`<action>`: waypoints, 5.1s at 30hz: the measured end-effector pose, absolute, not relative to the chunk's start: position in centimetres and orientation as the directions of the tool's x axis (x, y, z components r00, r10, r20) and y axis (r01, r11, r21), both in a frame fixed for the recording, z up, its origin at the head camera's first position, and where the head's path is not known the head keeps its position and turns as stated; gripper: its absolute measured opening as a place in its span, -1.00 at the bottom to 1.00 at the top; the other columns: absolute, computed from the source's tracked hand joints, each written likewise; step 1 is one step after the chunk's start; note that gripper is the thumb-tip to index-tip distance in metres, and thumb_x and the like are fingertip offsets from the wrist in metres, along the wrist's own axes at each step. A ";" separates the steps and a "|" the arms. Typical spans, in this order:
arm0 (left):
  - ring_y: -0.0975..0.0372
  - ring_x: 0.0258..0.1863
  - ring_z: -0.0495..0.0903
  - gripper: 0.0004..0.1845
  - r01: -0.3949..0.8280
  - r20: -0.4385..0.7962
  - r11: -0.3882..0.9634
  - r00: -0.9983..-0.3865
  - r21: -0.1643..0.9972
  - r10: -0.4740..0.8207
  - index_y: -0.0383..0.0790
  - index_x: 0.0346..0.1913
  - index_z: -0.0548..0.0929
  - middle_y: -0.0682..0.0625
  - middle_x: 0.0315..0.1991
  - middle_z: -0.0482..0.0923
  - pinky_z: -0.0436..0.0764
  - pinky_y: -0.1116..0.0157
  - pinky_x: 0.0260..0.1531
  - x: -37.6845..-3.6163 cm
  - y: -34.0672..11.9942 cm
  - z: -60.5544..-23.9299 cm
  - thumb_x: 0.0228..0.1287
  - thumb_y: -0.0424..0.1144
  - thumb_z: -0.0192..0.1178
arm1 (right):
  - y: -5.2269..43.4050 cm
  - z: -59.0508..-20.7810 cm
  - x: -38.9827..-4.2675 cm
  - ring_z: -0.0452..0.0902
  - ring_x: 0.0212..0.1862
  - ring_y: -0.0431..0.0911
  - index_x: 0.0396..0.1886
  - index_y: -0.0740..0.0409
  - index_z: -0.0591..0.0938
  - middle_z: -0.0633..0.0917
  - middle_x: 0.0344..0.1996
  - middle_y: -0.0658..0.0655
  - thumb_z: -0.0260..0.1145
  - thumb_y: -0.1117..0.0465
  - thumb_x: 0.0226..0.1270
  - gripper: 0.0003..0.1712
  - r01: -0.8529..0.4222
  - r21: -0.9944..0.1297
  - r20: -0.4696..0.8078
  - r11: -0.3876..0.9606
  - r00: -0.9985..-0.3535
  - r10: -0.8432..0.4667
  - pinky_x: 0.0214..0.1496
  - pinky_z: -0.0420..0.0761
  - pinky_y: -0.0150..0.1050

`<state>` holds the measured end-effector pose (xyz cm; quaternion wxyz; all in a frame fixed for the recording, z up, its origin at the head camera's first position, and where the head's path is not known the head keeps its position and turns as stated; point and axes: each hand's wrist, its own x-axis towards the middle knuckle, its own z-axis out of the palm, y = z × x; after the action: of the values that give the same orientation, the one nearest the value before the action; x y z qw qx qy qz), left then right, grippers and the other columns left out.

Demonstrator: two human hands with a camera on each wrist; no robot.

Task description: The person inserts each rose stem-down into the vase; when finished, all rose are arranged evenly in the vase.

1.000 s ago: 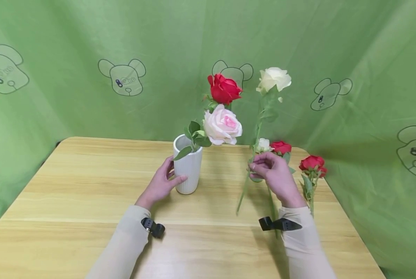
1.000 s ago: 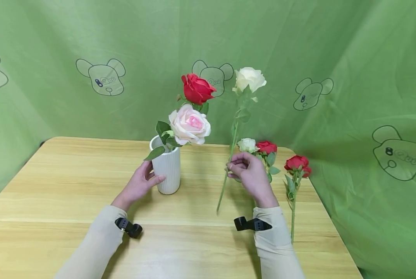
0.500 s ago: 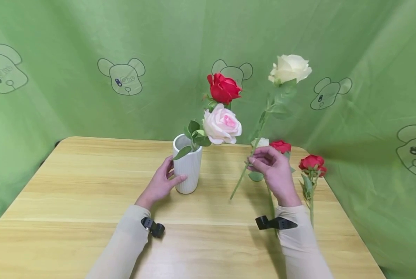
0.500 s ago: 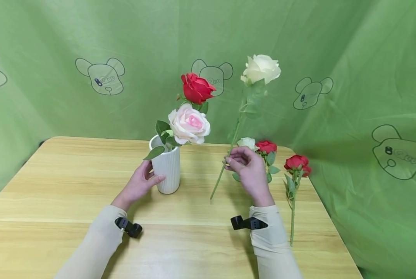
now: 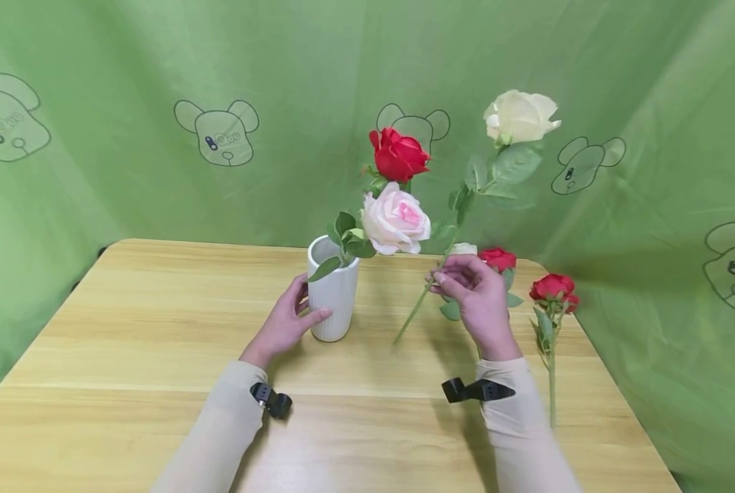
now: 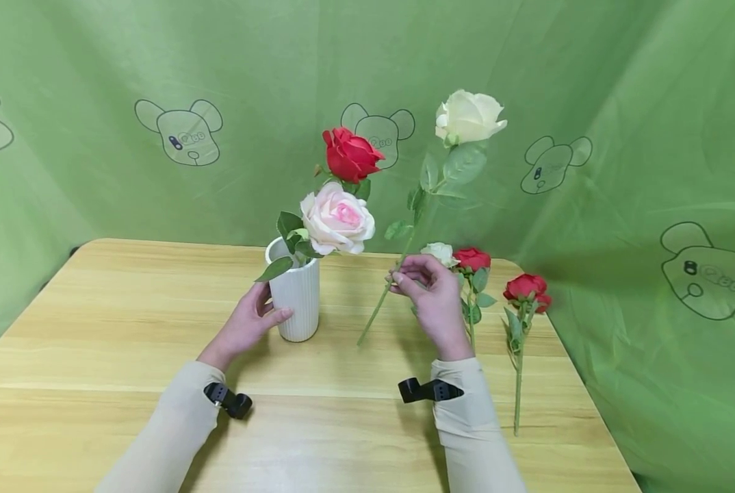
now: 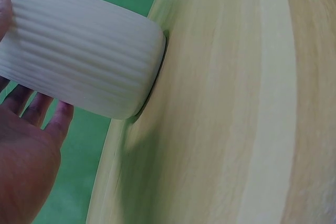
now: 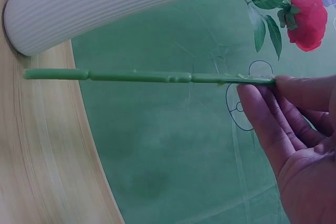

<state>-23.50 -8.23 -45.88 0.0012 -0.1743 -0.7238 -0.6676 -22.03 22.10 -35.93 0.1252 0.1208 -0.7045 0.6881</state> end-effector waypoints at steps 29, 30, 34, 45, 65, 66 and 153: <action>-0.07 0.36 0.26 -0.21 0.256 0.240 0.030 -0.937 0.966 0.254 -0.30 0.46 0.17 -0.31 0.36 0.26 0.26 0.07 0.37 -23.6 -8.3 -46.0 0.23 -0.39 0.34 | 19.8 -33.7 -22.3 0.63 -0.21 0.00 -0.10 0.42 0.52 0.62 -0.20 0.30 0.27 0.57 0.26 -0.77 -0.456 -0.880 0.447 -0.129 -0.889 0.094 -0.16 0.73 -0.06; -0.07 0.36 0.26 -0.21 0.255 0.240 0.026 -0.937 0.967 0.254 -0.31 0.46 0.16 -0.32 0.36 0.26 0.25 0.07 0.38 -23.6 -8.3 -46.0 0.23 -0.39 0.33 | 19.7 -33.6 -22.3 0.62 -0.21 0.00 -0.10 0.42 0.52 0.61 -0.19 0.30 0.27 0.57 0.26 -0.77 -0.458 -0.879 0.448 -0.132 -0.888 0.101 -0.15 0.73 -0.06; -0.07 0.36 0.26 -0.21 0.252 0.238 0.021 -0.938 0.968 0.253 -0.31 0.46 0.17 -0.32 0.36 0.26 0.25 0.08 0.38 -23.6 -8.3 -46.0 0.23 -0.40 0.33 | 19.5 -33.4 -22.4 0.61 -0.22 0.01 -0.11 0.40 0.52 0.60 -0.19 0.30 0.26 0.59 0.25 -0.77 -0.467 -0.871 0.451 -0.153 -0.883 0.129 -0.16 0.73 -0.09; -0.05 0.36 0.26 -0.21 0.244 0.227 0.040 -0.942 0.969 0.248 -0.29 0.46 0.17 -0.29 0.37 0.26 0.27 0.08 0.37 -23.6 -8.2 -46.1 0.24 -0.38 0.33 | 19.2 -33.0 -22.6 0.64 -0.23 0.02 -0.19 0.38 0.55 0.63 -0.24 0.28 0.29 0.62 0.21 -0.78 -0.536 -0.801 0.494 -0.267 -0.843 0.213 -0.20 0.73 -0.06; 0.02 0.37 0.25 -0.23 0.240 0.219 0.057 -0.942 0.969 0.254 -0.23 0.47 0.15 -0.22 0.38 0.25 0.25 0.13 0.38 -23.4 -8.1 -45.8 0.28 -0.36 0.31 | 18.8 -32.4 -22.8 0.63 -0.25 0.06 -0.23 0.40 0.48 0.61 -0.28 0.30 0.26 0.63 0.22 -0.80 -0.601 -0.703 0.538 -0.380 -0.799 0.269 -0.20 0.74 -0.06; 0.02 0.37 0.25 -0.23 0.240 0.219 0.055 -0.942 0.969 0.255 -0.23 0.47 0.15 -0.23 0.38 0.25 0.25 0.12 0.38 -23.5 -8.2 -45.8 0.28 -0.36 0.30 | 18.8 -32.4 -22.8 0.62 -0.24 0.06 -0.23 0.40 0.48 0.61 -0.28 0.31 0.25 0.63 0.22 -0.81 -0.605 -0.698 0.541 -0.384 -0.796 0.271 -0.19 0.74 -0.06; -0.10 0.37 0.22 -0.20 0.277 0.256 0.050 -0.932 0.960 0.257 -0.31 0.48 0.10 -0.34 0.37 0.22 0.22 0.01 0.39 -24.0 -8.2 -46.4 0.28 -0.40 0.29 | 14.8 -31.0 -23.3 0.58 -0.24 -0.01 -0.25 0.39 0.55 0.61 -0.23 0.31 0.25 0.70 0.13 -0.74 -0.699 -0.609 0.632 -0.376 -0.713 0.303 -0.21 0.70 -0.28</action>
<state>-23.95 -8.18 -46.42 0.0076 -0.1843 -0.7244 -0.6643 -23.34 14.79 -30.98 0.3125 0.2138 -0.4631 0.8014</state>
